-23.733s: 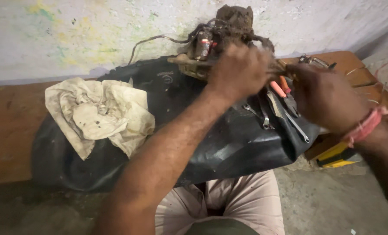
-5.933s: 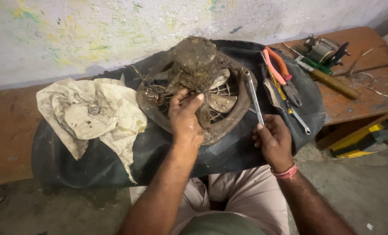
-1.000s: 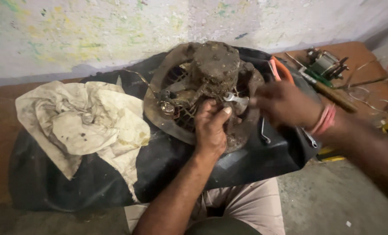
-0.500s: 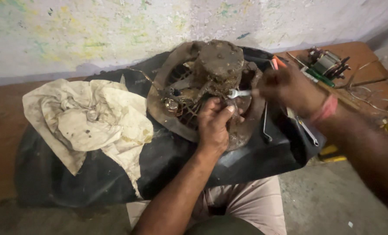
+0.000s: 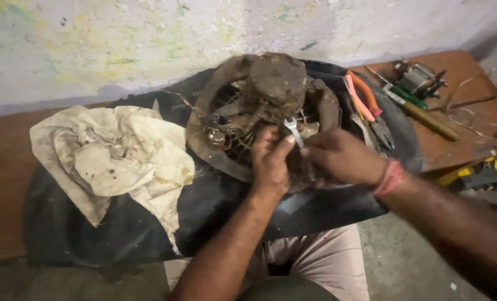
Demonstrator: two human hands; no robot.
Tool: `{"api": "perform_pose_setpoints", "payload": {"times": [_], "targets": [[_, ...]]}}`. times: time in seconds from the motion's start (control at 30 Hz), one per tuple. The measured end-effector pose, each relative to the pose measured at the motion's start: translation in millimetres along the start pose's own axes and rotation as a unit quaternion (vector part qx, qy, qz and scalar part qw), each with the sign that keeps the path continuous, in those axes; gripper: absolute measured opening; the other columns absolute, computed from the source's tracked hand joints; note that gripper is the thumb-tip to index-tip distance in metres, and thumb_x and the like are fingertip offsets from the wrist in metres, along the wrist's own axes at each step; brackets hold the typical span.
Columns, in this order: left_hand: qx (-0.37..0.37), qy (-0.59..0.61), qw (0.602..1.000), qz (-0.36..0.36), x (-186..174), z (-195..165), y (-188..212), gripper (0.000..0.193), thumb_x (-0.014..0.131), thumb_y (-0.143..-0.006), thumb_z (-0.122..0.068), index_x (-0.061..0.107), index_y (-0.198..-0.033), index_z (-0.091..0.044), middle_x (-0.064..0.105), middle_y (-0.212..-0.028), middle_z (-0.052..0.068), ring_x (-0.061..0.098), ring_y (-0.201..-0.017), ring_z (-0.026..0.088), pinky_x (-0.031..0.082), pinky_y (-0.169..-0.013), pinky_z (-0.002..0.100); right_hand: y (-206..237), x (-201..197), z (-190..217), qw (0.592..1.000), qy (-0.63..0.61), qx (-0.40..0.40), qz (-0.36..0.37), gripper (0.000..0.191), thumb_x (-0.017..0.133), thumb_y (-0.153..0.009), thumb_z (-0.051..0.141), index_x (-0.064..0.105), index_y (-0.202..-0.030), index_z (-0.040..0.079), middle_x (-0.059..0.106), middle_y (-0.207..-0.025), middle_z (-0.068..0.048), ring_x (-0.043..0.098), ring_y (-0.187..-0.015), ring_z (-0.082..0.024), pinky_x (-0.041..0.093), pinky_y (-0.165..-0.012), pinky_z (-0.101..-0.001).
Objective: The person disassembles a dirty pedestal fan by loosening and removing screws and bolts from the fan cage and motor housing using a screwdriver, wrench, and pliers. The person flips the fan over to access the rear and continues to remove fasteners and separate the cage from the motor assembly.
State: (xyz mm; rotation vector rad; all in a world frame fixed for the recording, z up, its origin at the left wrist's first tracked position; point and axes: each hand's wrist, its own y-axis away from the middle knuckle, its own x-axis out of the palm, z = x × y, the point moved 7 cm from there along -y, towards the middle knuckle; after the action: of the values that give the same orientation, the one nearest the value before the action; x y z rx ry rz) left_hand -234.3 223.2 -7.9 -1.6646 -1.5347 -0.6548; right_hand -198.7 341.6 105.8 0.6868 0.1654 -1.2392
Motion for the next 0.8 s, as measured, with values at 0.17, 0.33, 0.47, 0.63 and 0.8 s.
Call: {"api": "perform_pose_setpoints", "payload": {"times": [0.17, 0.33, 0.47, 0.63, 0.8], "targets": [[-0.095, 0.021, 0.995, -0.03, -2, -3, 2, 0.018, 0.068, -0.093, -0.007, 0.065, -0.109, -0.001, 0.07, -0.089, 0.008, 0.062, -0.07, 0.015, 0.052, -0.065, 0.031, -10, 24, -15, 0.978, -0.206, -0.001, 0.026, 0.026, 0.062, -0.095, 0.024, 0.07, -0.09, -0.001, 0.067, -0.064, -0.007, 0.061, -0.043, -0.016, 0.048, -0.038, -0.0292], [-0.033, -0.129, 0.987, -0.086, 3, -20, -6, 0.019, 0.071, -0.091, -0.007, 0.071, -0.104, 0.007, 0.072, -0.092, 0.007, 0.066, -0.081, 0.013, 0.054, -0.074, 0.028, -8, 16, -26, 0.984, -0.171, -0.024, -0.048, 0.032, 0.066, -0.096, 0.028, 0.067, -0.083, -0.001, 0.063, -0.06, -0.008, 0.063, -0.044, -0.016, 0.048, -0.038, -0.0299], [-0.033, -0.235, 0.968, -0.079, 3, -31, -11, 0.019, 0.072, -0.088, -0.009, 0.072, -0.103, 0.003, 0.074, -0.091, 0.005, 0.066, -0.08, 0.011, 0.053, -0.072, 0.025, -5, 13, -29, 0.981, -0.15, -0.095, -0.073, 0.035, 0.065, -0.098, 0.03, 0.066, -0.079, 0.001, 0.064, -0.058, -0.009, 0.06, -0.044, -0.015, 0.046, -0.04, -0.0275], [-0.035, -0.27, 0.959, -0.076, 2, -40, -12, 0.019, 0.076, -0.086, -0.008, 0.071, -0.101, 0.002, 0.072, -0.087, 0.003, 0.064, -0.076, 0.009, 0.051, -0.069, 0.024, 25, -21, -39, 0.94, -0.004, -0.242, -0.242, 0.022, 0.065, -0.098, 0.023, 0.07, -0.09, 0.003, 0.068, -0.067, -0.004, 0.062, -0.057, -0.011, 0.049, -0.052, -0.0258], [-0.049, -0.253, 0.963, -0.077, 3, -39, -12, 0.016, 0.077, -0.086, -0.008, 0.071, -0.096, 0.002, 0.07, -0.083, 0.002, 0.06, -0.071, 0.008, 0.047, -0.063, 0.023, 25, -83, -82, 0.881, -0.024, -0.256, -0.396, 0.022, 0.072, -0.101, 0.019, 0.067, -0.097, -0.001, 0.065, -0.081, -0.009, 0.061, -0.071, -0.016, 0.048, -0.065, -0.0311]]}}
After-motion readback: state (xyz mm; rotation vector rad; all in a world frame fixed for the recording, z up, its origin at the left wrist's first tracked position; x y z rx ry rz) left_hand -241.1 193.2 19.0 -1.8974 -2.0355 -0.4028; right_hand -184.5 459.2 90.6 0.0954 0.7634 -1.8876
